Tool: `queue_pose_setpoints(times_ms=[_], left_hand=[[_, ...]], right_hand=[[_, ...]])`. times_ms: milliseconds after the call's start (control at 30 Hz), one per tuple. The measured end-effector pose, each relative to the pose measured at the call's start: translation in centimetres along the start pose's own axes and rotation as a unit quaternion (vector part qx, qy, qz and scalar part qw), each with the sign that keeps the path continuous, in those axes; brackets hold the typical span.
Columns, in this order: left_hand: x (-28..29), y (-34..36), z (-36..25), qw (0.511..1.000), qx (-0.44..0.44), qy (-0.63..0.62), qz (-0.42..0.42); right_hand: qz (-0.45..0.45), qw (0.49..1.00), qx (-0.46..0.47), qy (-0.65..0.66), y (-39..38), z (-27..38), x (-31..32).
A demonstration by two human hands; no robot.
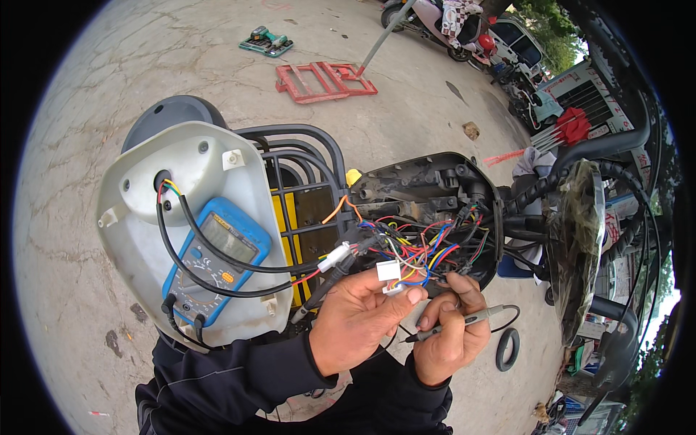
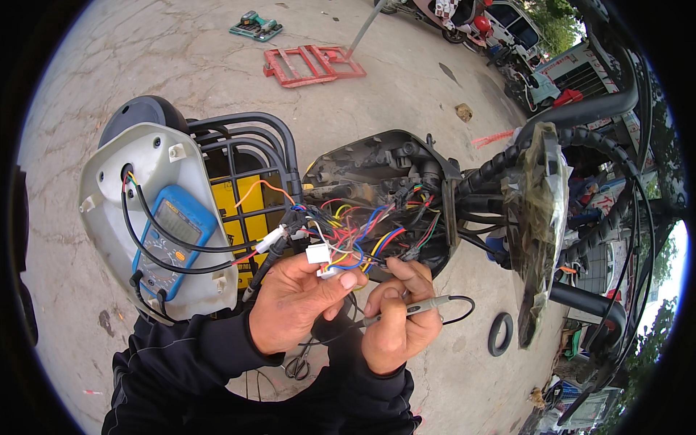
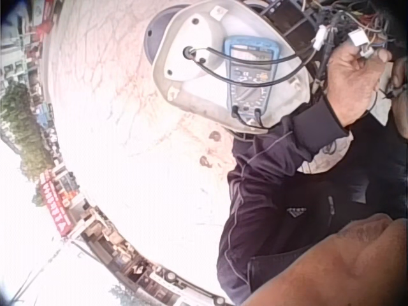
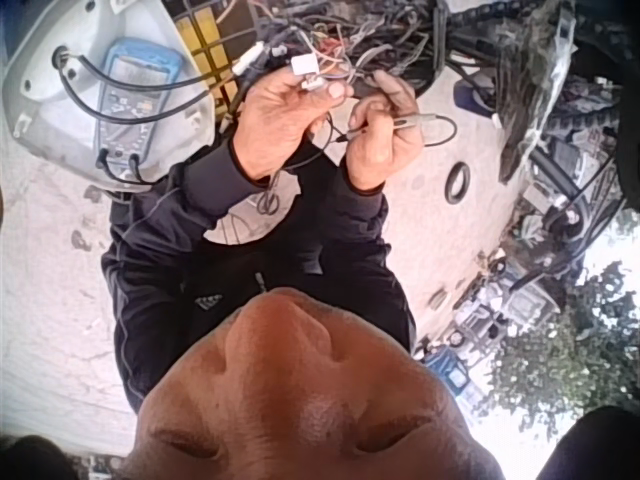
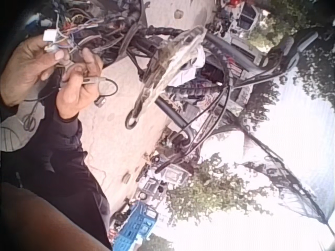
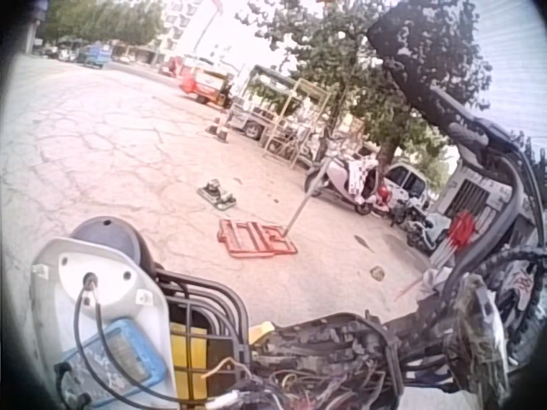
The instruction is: The person retrieves a multimeter and tests the electrical wiring of an electric scooter. They connect the multimeter probes to various wires in the exposed wiring harness and observe the readings on the multimeter display.
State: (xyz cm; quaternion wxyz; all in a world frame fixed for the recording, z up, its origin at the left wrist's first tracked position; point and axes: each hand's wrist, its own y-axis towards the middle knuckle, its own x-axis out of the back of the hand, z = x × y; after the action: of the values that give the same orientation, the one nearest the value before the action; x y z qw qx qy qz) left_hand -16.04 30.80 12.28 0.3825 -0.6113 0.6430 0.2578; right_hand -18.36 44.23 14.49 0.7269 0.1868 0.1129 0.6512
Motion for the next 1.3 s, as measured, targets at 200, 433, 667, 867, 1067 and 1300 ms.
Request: queue_pose_setpoints(times_ms=[200, 433, 667, 867, 1067, 1300], left_hand=[[-0.38, 0.26, 0.89, 0.999, -0.024, -0.035, 0.002], [-0.42, 0.16, 0.95, 0.999, -0.03, -0.031, 0.007], [0.02, 0.14, 0.29, 1.0, -0.016, 0.004, -0.002], [-0.09, 0.09, 0.18, 1.0, -0.012, 0.011, -0.008], [-0.23, 0.17, 0.3, 1.0, -0.021, -0.017, -0.012], [-0.03, 0.12, 0.17, 0.999, -0.031, -0.015, 0.01]], right_hand=[[0.005, 1.0, -0.005, -0.012, 0.0, 0.06, 0.09], [-0.002, 1.0, -0.007, 0.008, -0.09, 0.18, 0.22], [0.009, 1.0, 0.014, 0.019, 0.08, -0.04, -0.09], [-0.006, 1.0, -0.013, 0.011, -0.08, 0.39, -0.08], [0.038, 0.999, 0.034, 0.012, 0.36, -0.07, 0.4], [0.006, 1.0, -0.015, -0.004, -0.02, 0.64, -0.26]])
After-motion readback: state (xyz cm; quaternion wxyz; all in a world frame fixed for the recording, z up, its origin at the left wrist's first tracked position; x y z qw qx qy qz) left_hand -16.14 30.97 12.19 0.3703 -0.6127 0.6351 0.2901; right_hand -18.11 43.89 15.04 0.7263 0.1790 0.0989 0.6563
